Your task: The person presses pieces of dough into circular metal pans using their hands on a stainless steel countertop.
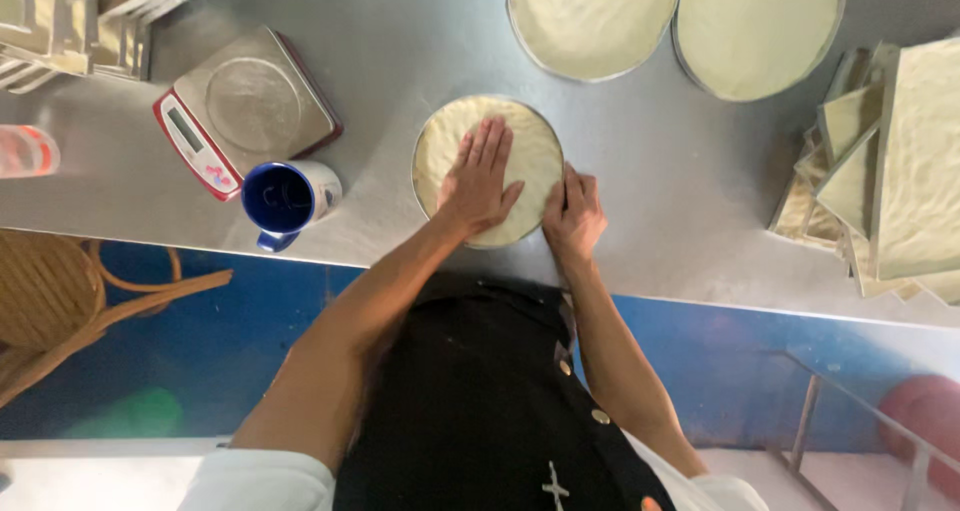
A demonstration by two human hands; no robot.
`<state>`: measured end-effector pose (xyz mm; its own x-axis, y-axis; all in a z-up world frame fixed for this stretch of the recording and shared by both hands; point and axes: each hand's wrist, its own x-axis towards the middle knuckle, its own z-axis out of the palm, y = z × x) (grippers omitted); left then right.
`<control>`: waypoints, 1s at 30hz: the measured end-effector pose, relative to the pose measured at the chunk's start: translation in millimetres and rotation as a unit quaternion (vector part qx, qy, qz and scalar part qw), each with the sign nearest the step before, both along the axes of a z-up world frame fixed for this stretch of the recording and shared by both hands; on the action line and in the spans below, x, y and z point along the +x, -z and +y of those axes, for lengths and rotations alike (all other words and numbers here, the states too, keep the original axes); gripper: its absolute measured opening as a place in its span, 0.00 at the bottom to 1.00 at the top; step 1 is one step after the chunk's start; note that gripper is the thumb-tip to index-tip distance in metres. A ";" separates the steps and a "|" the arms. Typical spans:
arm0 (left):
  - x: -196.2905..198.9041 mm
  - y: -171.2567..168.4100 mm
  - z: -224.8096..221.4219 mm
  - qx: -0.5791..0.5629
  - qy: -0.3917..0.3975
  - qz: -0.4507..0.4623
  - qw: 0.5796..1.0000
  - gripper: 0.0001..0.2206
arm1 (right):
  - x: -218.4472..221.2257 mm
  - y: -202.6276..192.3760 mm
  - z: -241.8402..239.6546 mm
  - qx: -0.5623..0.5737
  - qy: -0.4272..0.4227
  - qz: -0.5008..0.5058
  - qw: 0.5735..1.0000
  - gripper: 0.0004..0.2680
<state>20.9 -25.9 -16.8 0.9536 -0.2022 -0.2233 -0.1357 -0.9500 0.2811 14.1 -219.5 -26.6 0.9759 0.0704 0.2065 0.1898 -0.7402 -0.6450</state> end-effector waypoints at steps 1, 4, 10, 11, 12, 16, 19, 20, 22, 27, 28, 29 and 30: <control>-10.8 -1.0 0.1 -0.020 -0.002 0.016 1.000 0.36 | -12.4 -4.3 -4.1 -0.001 0.006 0.009 1.000 0.10; 16.2 -1.9 0.5 -0.044 -0.001 0.016 0.999 0.37 | 6.3 -14.3 -3.6 -0.019 0.002 0.004 1.000 0.11; 25.3 -32.7 12.3 -0.013 -0.008 0.004 1.000 0.37 | 10.4 -35.7 14.2 -0.023 0.031 -0.021 0.999 0.11; 27.8 -32.5 17.4 -0.029 -0.008 0.013 0.999 0.36 | 9.4 -32.9 14.8 -0.018 0.029 -0.020 0.999 0.11; 21.4 -28.9 13.1 -0.035 -0.016 0.028 0.999 0.36 | 0.5 -30.7 7.7 -0.023 0.030 -0.015 0.999 0.11; 12.7 -12.5 12.8 -0.024 0.005 -0.009 1.000 0.35 | -4.7 -15.0 -9.7 -0.009 0.027 0.003 1.000 0.11; 23.7 -15.4 22.1 -0.011 0.003 -0.036 0.999 0.35 | 9.2 -2.3 2.3 -0.028 0.028 -0.009 0.999 0.11; 23.4 -18.6 18.0 -0.013 -0.002 -0.032 0.999 0.35 | 7.5 0.5 1.4 -0.028 0.025 -0.005 0.999 0.11; 31.1 -27.2 15.1 -0.065 -0.024 0.012 0.998 0.33 | 2.3 4.9 -4.3 -0.033 0.016 0.007 0.999 0.11; 34.1 -47.5 36.1 -0.100 -0.162 -0.066 0.979 0.23 | 18.1 1.8 -41.4 -0.023 -0.026 0.010 0.999 0.11; 21.5 -45.6 41.5 -0.077 -0.176 -0.004 0.981 0.22 | 19.8 1.5 -48.5 -0.030 -0.026 0.005 0.999 0.09; 10.4 -42.1 46.2 -0.052 -0.187 0.058 0.979 0.21 | 20.4 0.2 -56.9 -0.037 -0.027 -0.001 0.999 0.07; 6.4 -38.2 43.9 -0.080 -0.182 0.086 0.976 0.21 | 29.3 -2.1 -66.0 -0.035 -0.004 0.058 0.998 0.09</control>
